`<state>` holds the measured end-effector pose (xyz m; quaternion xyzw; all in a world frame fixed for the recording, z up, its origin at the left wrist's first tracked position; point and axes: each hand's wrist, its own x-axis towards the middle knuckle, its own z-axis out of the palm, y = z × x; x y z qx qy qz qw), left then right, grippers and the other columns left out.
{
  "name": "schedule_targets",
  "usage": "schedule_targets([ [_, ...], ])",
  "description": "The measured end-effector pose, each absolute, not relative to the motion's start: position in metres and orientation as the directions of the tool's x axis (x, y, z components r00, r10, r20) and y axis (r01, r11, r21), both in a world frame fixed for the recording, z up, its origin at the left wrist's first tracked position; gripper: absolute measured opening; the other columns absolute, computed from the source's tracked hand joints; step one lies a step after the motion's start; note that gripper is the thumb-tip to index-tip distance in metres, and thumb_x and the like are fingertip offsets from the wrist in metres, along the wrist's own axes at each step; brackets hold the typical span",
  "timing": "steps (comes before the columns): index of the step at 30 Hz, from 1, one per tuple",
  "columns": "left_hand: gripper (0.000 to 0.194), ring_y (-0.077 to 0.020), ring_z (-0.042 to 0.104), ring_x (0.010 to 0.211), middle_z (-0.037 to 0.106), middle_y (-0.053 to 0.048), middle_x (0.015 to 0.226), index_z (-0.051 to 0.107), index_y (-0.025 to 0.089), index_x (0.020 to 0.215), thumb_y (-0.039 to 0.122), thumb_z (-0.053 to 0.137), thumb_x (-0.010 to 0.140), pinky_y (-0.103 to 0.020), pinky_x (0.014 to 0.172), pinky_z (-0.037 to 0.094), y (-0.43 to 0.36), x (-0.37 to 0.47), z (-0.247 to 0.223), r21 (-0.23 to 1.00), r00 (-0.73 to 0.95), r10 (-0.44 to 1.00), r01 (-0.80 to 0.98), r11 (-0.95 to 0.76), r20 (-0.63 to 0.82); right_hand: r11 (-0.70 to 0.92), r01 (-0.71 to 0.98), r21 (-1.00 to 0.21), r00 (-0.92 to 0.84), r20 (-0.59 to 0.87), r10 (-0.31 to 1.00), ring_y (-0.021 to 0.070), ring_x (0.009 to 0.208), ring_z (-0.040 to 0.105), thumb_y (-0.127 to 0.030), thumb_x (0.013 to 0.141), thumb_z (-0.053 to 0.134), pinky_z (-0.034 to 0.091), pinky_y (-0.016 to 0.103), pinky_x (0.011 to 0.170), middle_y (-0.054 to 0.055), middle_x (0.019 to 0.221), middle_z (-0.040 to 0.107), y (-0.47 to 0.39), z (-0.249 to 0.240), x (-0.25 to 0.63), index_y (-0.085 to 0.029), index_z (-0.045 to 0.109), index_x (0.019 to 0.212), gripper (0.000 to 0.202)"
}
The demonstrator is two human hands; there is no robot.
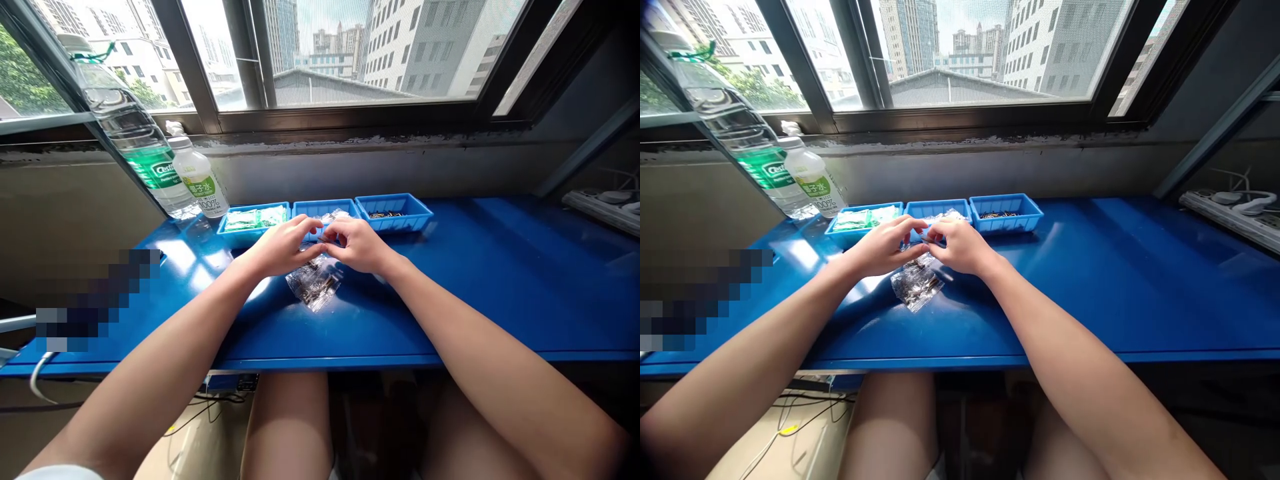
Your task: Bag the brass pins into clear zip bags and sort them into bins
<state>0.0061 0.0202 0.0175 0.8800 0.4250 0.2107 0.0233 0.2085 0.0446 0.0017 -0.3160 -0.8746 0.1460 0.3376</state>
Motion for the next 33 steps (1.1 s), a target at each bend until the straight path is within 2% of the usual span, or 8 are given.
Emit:
schedule_targets([
  [8,0.029,-0.0144,0.058,0.070,0.066,-0.006,0.079,0.064,0.015,0.083,0.031,0.043,0.097,-0.025,0.061,0.037,0.0236,0.0059,0.0142,0.143,0.598,0.703,0.714,-0.685,0.385,0.691,0.431,-0.581,-0.573,0.415,0.707,0.0140,0.065,0.057,-0.034,0.086,0.059,0.041,0.025,0.060,0.002,0.077,0.065,0.0403,0.0030,0.2086,-0.019,0.057,0.088,0.016],
  [11,0.028,-0.0140,0.058,0.068,0.065,-0.005,0.078,0.065,0.015,0.084,0.028,0.043,0.096,-0.024,0.060,0.037,0.0247,0.0053,0.0128,0.133,0.594,0.687,0.708,-0.693,0.419,0.643,0.405,-0.650,-0.578,0.363,0.731,0.0137,0.065,0.058,-0.033,0.082,0.063,0.042,0.025,0.059,0.002,0.080,0.065,0.0397,0.0031,0.2091,-0.018,0.054,0.097,0.023],
  [14,0.029,-0.0145,0.059,0.070,0.067,-0.006,0.081,0.067,0.016,0.090,0.030,0.043,0.097,-0.024,0.062,0.040,0.0250,0.0041,0.0137,0.143,0.580,0.672,0.698,-0.701,0.461,0.571,0.361,-0.737,-0.601,0.284,0.747,0.0128,0.063,0.055,-0.033,0.080,0.065,0.041,0.025,0.059,-0.002,0.071,0.061,0.0401,0.0035,0.2093,-0.017,0.055,0.104,0.030],
  [18,0.030,-0.0154,0.062,0.077,0.069,-0.008,0.090,0.069,0.016,0.096,0.031,0.042,0.097,-0.025,0.067,0.044,0.0241,0.0020,0.0176,0.157,0.566,0.640,0.673,-0.723,0.519,0.361,0.214,-0.908,-0.687,0.123,0.716,0.0127,0.064,0.056,-0.042,0.082,0.064,0.040,0.024,0.053,-0.001,0.071,0.059,0.0418,0.0050,0.2084,-0.016,0.060,0.084,0.027],
  [20,0.031,-0.0151,0.062,0.078,0.069,-0.008,0.091,0.069,0.016,0.096,0.031,0.042,0.098,-0.025,0.069,0.045,0.0239,0.0013,0.0189,0.156,0.572,0.621,0.656,-0.738,0.536,0.265,0.167,-0.950,-0.684,0.082,0.725,0.0122,0.063,0.056,-0.044,0.083,0.061,0.040,0.023,0.050,0.002,0.074,0.061,0.0427,0.0058,0.2078,-0.015,0.060,0.077,0.030],
  [26,0.033,-0.0141,0.060,0.074,0.068,-0.008,0.087,0.069,0.016,0.096,0.035,0.042,0.098,-0.025,0.067,0.045,0.0237,0.0009,0.0199,0.145,0.558,0.605,0.655,-0.741,0.568,0.198,0.101,-0.975,-0.644,0.088,0.760,0.0113,0.061,0.058,-0.046,0.077,0.071,0.041,0.021,0.047,0.004,0.077,0.067,0.0445,0.0070,0.2096,-0.014,0.065,0.082,0.033],
  [30,0.031,-0.0138,0.060,0.074,0.068,-0.007,0.087,0.069,0.016,0.096,0.032,0.042,0.098,-0.024,0.067,0.044,0.0242,0.0004,0.0191,0.133,0.559,0.602,0.661,-0.739,0.570,0.239,0.122,-0.963,-0.651,0.105,0.752,0.0149,0.066,0.065,-0.050,0.082,0.065,0.043,0.021,0.046,0.008,0.087,0.070,0.0442,0.0071,0.2106,-0.013,0.069,0.084,0.037],
  [33,0.030,-0.0139,0.059,0.073,0.067,-0.007,0.084,0.068,0.016,0.093,0.032,0.043,0.098,-0.024,0.065,0.043,0.0252,0.0000,0.0176,0.121,0.550,0.615,0.682,-0.722,0.566,0.313,0.164,-0.935,-0.617,0.150,0.772,0.0148,0.064,0.064,-0.052,0.083,0.063,0.043,0.022,0.045,0.007,0.080,0.070,0.0445,0.0056,0.2096,-0.013,0.071,0.084,0.040],
])
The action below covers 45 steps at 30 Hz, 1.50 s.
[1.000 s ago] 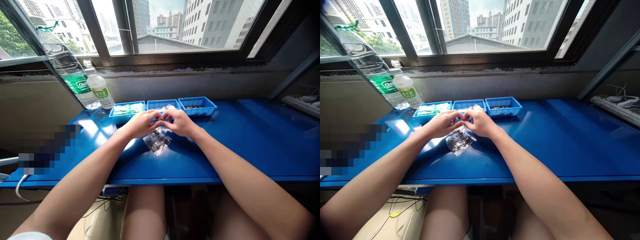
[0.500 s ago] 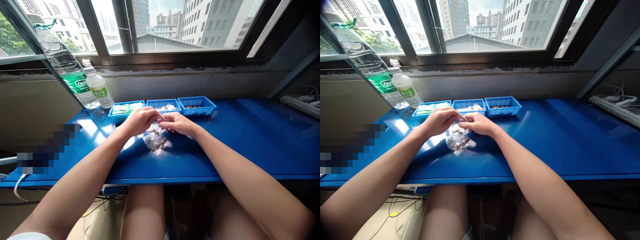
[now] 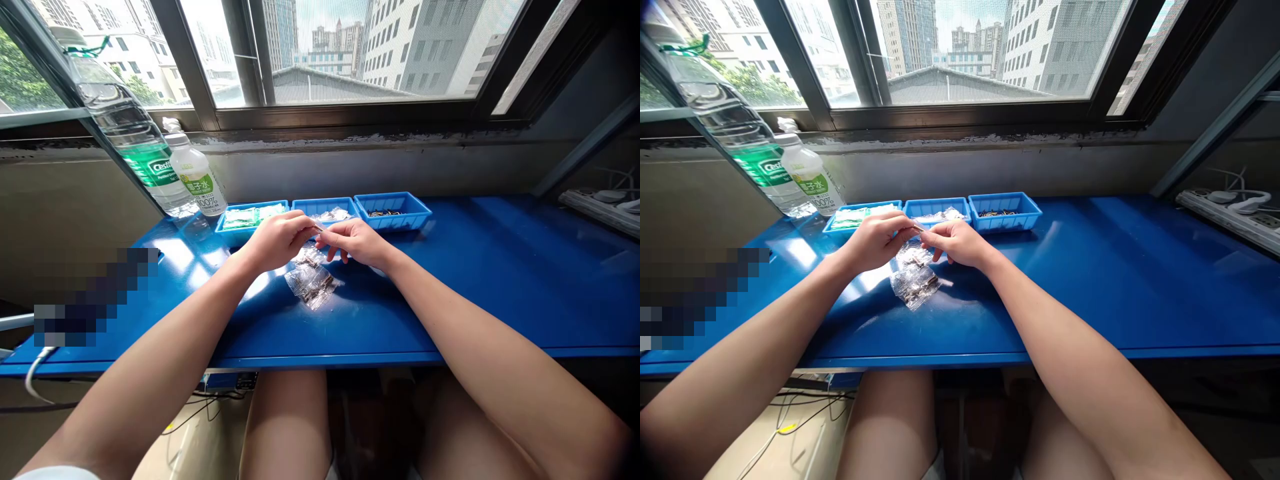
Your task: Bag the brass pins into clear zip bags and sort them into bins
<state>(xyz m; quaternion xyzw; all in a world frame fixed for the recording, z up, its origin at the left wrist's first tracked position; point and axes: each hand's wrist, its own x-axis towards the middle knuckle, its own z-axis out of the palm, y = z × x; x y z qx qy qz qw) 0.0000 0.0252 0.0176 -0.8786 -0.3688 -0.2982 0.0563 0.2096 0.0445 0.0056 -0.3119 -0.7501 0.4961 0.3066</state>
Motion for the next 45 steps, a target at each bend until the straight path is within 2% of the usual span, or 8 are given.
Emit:
schedule_targets([
  [4,0.032,-0.0134,0.058,0.069,0.066,-0.006,0.079,0.067,0.016,0.089,0.035,0.044,0.097,-0.024,0.063,0.042,0.026,0.000,0.017,0.125,0.513,0.656,0.727,-0.675,0.554,0.394,0.147,-0.907,-0.517,0.269,0.813,0.0119,0.060,0.058,-0.047,0.079,0.069,0.044,0.023,0.050,0.005,0.076,0.069,0.046,0.003,0.209,-0.014,0.072,0.086,0.034],
  [12,0.036,-0.0136,0.057,0.066,0.066,-0.005,0.077,0.067,0.017,0.084,0.043,0.045,0.095,-0.026,0.063,0.040,0.024,0.003,0.021,0.163,0.434,0.734,0.794,-0.585,0.523,0.476,0.160,-0.865,-0.436,0.371,0.820,0.0136,0.062,0.059,-0.040,0.079,0.068,0.048,0.027,0.058,0.004,0.075,0.068,0.049,0.000,0.209,-0.015,0.069,0.082,0.025],
  [16,0.033,-0.0158,0.059,0.070,0.068,-0.004,0.082,0.066,0.017,0.094,0.045,0.050,0.091,-0.028,0.066,0.041,0.025,0.003,0.022,0.186,0.394,0.802,0.837,-0.515,0.449,0.561,0.359,-0.746,-0.255,0.500,0.828,0.0161,0.069,0.063,-0.036,0.082,0.064,0.050,0.028,0.067,0.005,0.081,0.072,0.053,-0.002,0.211,-0.016,0.070,0.083,0.020],
  [20,0.032,-0.0182,0.060,0.075,0.069,-0.005,0.087,0.066,0.018,0.095,0.044,0.049,0.089,-0.029,0.065,0.041,0.026,0.002,0.021,0.165,0.432,0.838,0.849,-0.503,0.333,0.523,0.599,-0.607,-0.134,0.568,0.812,0.0177,0.069,0.065,-0.035,0.084,0.061,0.048,0.029,0.070,0.005,0.078,0.073,0.059,-0.005,0.218,-0.018,0.070,0.079,0.020],
  [25,0.030,-0.0188,0.060,0.077,0.068,-0.006,0.089,0.067,0.017,0.092,0.041,0.049,0.089,-0.029,0.065,0.042,0.025,0.003,0.020,0.137,0.482,0.831,0.836,-0.531,0.277,0.455,0.707,-0.541,-0.037,0.614,0.788,0.0197,0.072,0.065,-0.035,0.087,0.058,0.045,0.030,0.070,0.006,0.078,0.072,0.065,-0.007,0.223,-0.017,0.070,0.082,0.022],
  [31,0.031,-0.0193,0.061,0.078,0.069,-0.007,0.090,0.069,0.018,0.094,0.041,0.049,0.089,-0.028,0.066,0.043,0.024,0.005,0.021,0.121,0.526,0.832,0.827,-0.549,0.174,0.427,0.793,-0.434,-0.062,0.639,0.766,0.0255,0.089,0.064,-0.027,0.089,0.053,0.045,0.034,0.082,0.011,0.092,0.072,0.069,-0.009,0.224,-0.015,0.072,0.092,0.022],
  [40,0.032,-0.0197,0.062,0.083,0.067,-0.007,0.095,0.073,0.019,0.100,0.040,0.051,0.089,-0.029,0.073,0.046,0.023,0.005,0.021,0.125,0.572,0.818,0.808,-0.575,0.067,0.457,0.801,-0.386,-0.103,0.663,0.741,0.0279,0.090,0.061,-0.025,0.085,0.055,0.047,0.037,0.077,0.009,0.089,0.073,0.069,-0.013,0.221,-0.017,0.076,0.089,0.022],
  [45,0.031,-0.0194,0.062,0.086,0.064,-0.006,0.096,0.073,0.019,0.091,0.042,0.052,0.088,-0.029,0.078,0.047,0.022,0.003,0.021,0.175,0.591,0.805,0.788,-0.590,0.054,0.477,0.822,-0.311,-0.185,0.646,0.741,0.0293,0.093,0.059,-0.027,0.085,0.055,0.044,0.040,0.082,0.009,0.094,0.075,0.064,-0.012,0.217,-0.017,0.077,0.091,0.025],
])
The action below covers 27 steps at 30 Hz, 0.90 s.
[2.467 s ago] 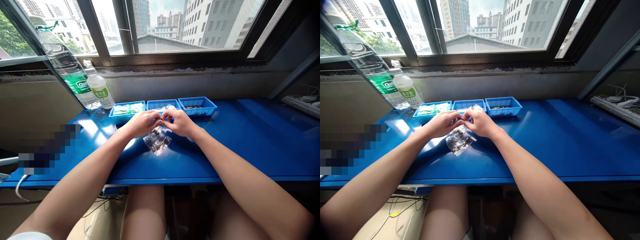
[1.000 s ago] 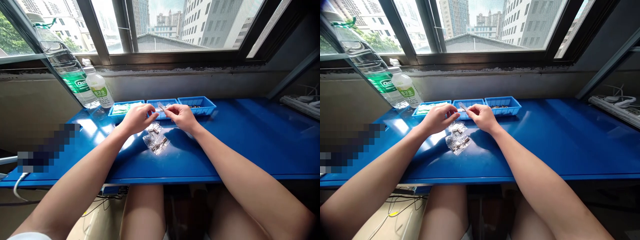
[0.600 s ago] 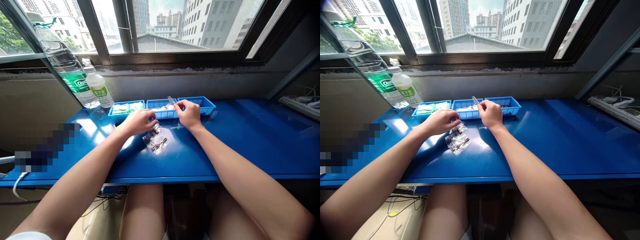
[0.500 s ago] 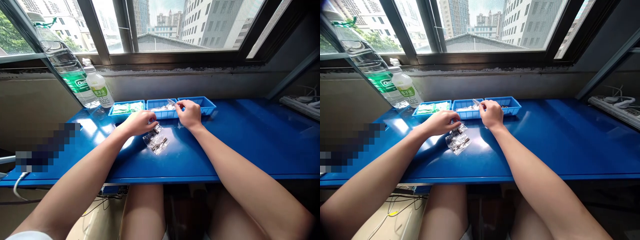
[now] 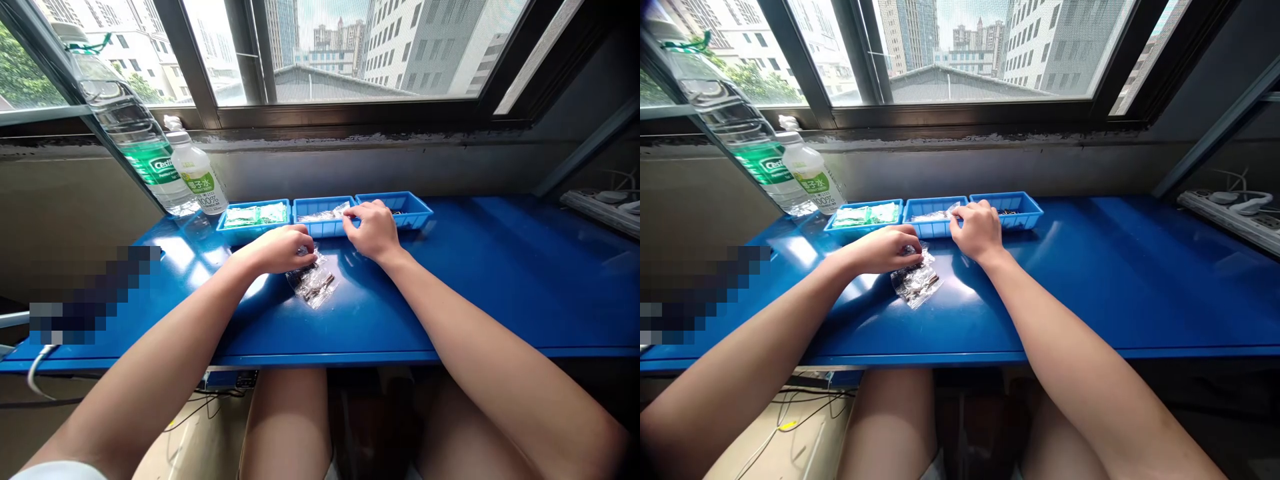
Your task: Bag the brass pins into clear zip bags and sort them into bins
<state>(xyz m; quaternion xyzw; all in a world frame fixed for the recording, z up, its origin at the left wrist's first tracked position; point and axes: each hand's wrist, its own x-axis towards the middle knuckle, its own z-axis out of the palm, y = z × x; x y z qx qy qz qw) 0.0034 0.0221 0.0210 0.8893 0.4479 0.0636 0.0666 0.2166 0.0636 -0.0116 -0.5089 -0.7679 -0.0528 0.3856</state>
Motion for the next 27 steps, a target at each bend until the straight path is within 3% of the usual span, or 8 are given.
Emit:
schedule_targets([
  [7,0.036,-0.0221,0.063,0.092,0.064,-0.007,0.102,0.070,0.020,0.104,0.047,0.052,0.087,-0.031,0.083,0.048,0.021,0.005,0.022,0.179,0.597,0.802,0.787,-0.590,0.023,0.533,0.796,-0.287,-0.305,0.570,0.763,0.0329,0.113,0.054,-0.032,0.083,0.059,0.034,0.047,0.091,0.011,0.114,0.072,0.057,-0.010,0.212,-0.017,0.069,0.117,0.038],
  [14,0.038,-0.0234,0.062,0.092,0.064,-0.008,0.104,0.068,0.018,0.107,0.047,0.055,0.086,-0.032,0.082,0.048,0.023,0.005,0.021,0.179,0.592,0.805,0.790,-0.586,0.020,0.574,0.812,-0.106,-0.466,0.474,0.747,0.0353,0.117,0.050,-0.028,0.087,0.052,0.028,0.048,0.090,0.018,0.127,0.065,0.049,-0.009,0.206,-0.006,0.045,0.143,0.061],
  [21,0.037,-0.0197,0.059,0.083,0.062,-0.008,0.101,0.065,0.017,0.109,0.042,0.063,0.082,-0.029,0.073,0.047,0.024,0.005,0.022,0.254,0.609,0.791,0.757,-0.602,0.056,0.585,0.805,-0.098,-0.478,0.477,0.737,0.0348,0.120,0.047,-0.031,0.087,0.053,0.029,0.046,0.088,0.018,0.131,0.062,0.047,-0.010,0.204,-0.006,0.047,0.141,0.060],
  [27,0.024,-0.0164,0.059,0.078,0.065,-0.006,0.095,0.067,0.017,0.103,0.028,0.061,0.082,-0.026,0.069,0.046,0.026,0.004,0.017,0.294,0.619,0.776,0.724,-0.623,0.120,0.626,0.774,-0.101,-0.476,0.559,0.679,0.0327,0.118,0.048,-0.028,0.086,0.054,0.033,0.043,0.087,0.017,0.128,0.063,0.043,-0.005,0.203,-0.009,0.054,0.134,0.052],
])
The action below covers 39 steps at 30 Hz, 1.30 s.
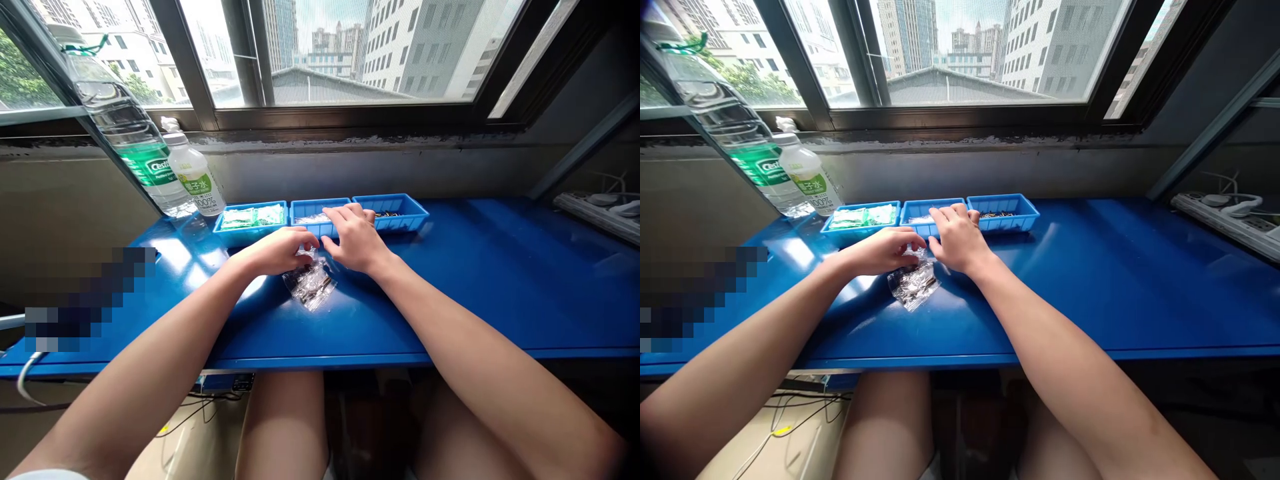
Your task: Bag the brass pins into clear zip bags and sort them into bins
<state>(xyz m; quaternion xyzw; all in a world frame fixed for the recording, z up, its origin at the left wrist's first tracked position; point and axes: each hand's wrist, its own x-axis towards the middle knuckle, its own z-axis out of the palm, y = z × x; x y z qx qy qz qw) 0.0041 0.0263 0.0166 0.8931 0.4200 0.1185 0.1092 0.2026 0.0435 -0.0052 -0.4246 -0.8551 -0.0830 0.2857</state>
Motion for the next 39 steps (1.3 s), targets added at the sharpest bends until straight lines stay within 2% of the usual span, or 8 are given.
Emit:
schedule_targets([
  [6,0.021,-0.0156,0.061,0.075,0.068,-0.006,0.092,0.071,0.017,0.095,0.020,0.053,0.085,-0.027,0.071,0.046,0.029,0.003,0.012,0.271,0.624,0.765,0.718,-0.641,0.156,0.691,0.715,-0.105,-0.511,0.595,0.620,0.0305,0.114,0.051,-0.027,0.086,0.055,0.036,0.042,0.089,0.014,0.121,0.066,0.038,0.000,0.202,-0.011,0.061,0.125,0.042],
  [12,0.027,-0.0145,0.055,0.072,0.063,-0.005,0.082,0.064,0.016,0.078,0.029,0.045,0.091,-0.026,0.067,0.043,0.028,0.002,0.018,0.308,0.592,0.765,0.700,-0.644,0.253,0.781,0.595,-0.190,-0.537,0.630,0.562,0.0252,0.107,0.057,-0.035,0.094,0.049,0.040,0.039,0.094,0.009,0.111,0.071,0.034,0.004,0.201,-0.016,0.070,0.107,0.031],
  [15,0.023,-0.0147,0.055,0.075,0.062,-0.005,0.083,0.060,0.016,0.079,0.030,0.045,0.089,-0.025,0.068,0.043,0.029,0.002,0.019,0.353,0.550,0.775,0.690,-0.632,0.312,0.831,0.504,-0.233,-0.582,0.619,0.527,0.0226,0.099,0.060,-0.039,0.096,0.047,0.043,0.037,0.093,0.007,0.105,0.073,0.033,0.005,0.200,-0.018,0.069,0.106,0.032],
  [19,0.019,-0.0149,0.056,0.076,0.062,-0.005,0.085,0.058,0.016,0.086,0.030,0.045,0.089,-0.026,0.068,0.044,0.028,0.004,0.019,0.429,0.479,0.796,0.671,-0.604,0.370,0.823,0.485,-0.295,-0.559,0.620,0.551,0.0204,0.087,0.063,-0.038,0.090,0.057,0.046,0.032,0.083,0.006,0.095,0.072,0.034,0.004,0.201,-0.016,0.066,0.114,0.033],
  [25,0.019,-0.0130,0.054,0.073,0.063,-0.004,0.085,0.056,0.016,0.087,0.031,0.045,0.090,-0.025,0.066,0.043,0.023,0.007,0.023,0.441,0.399,0.806,0.686,-0.579,0.437,0.791,0.501,-0.352,-0.534,0.593,0.602,0.0163,0.068,0.062,-0.022,0.086,0.057,0.043,0.027,0.065,0.004,0.076,0.071,0.037,0.000,0.201,-0.017,0.070,0.086,0.014],
  [31,0.027,-0.0100,0.054,0.064,0.065,-0.001,0.083,0.058,0.017,0.097,0.042,0.056,0.087,-0.022,0.059,0.041,0.022,0.006,0.022,0.480,0.441,0.815,0.660,-0.578,0.375,0.784,0.484,-0.388,-0.471,0.640,0.607,0.0169,0.072,0.064,-0.022,0.088,0.057,0.045,0.027,0.067,0.004,0.083,0.073,0.039,0.001,0.202,-0.018,0.069,0.088,0.013],
  [35,0.021,-0.0103,0.054,0.064,0.065,0.000,0.078,0.061,0.018,0.090,0.037,0.055,0.087,-0.022,0.060,0.041,0.023,0.006,0.020,0.440,0.477,0.798,0.668,-0.601,0.368,0.783,0.441,-0.438,-0.406,0.681,0.610,0.0157,0.070,0.066,-0.024,0.087,0.061,0.047,0.026,0.068,0.003,0.081,0.073,0.037,0.000,0.201,-0.019,0.065,0.094,0.010],
  [39,0.022,-0.0114,0.054,0.065,0.063,0.000,0.074,0.058,0.017,0.089,0.038,0.052,0.087,-0.023,0.060,0.040,0.024,0.006,0.020,0.489,0.418,0.827,0.668,-0.561,0.376,0.752,0.437,-0.494,-0.330,0.689,0.645,0.0128,0.059,0.060,-0.025,0.088,0.056,0.046,0.025,0.062,-0.001,0.080,0.072,0.036,-0.001,0.200,-0.021,0.055,0.107,0.019],
])
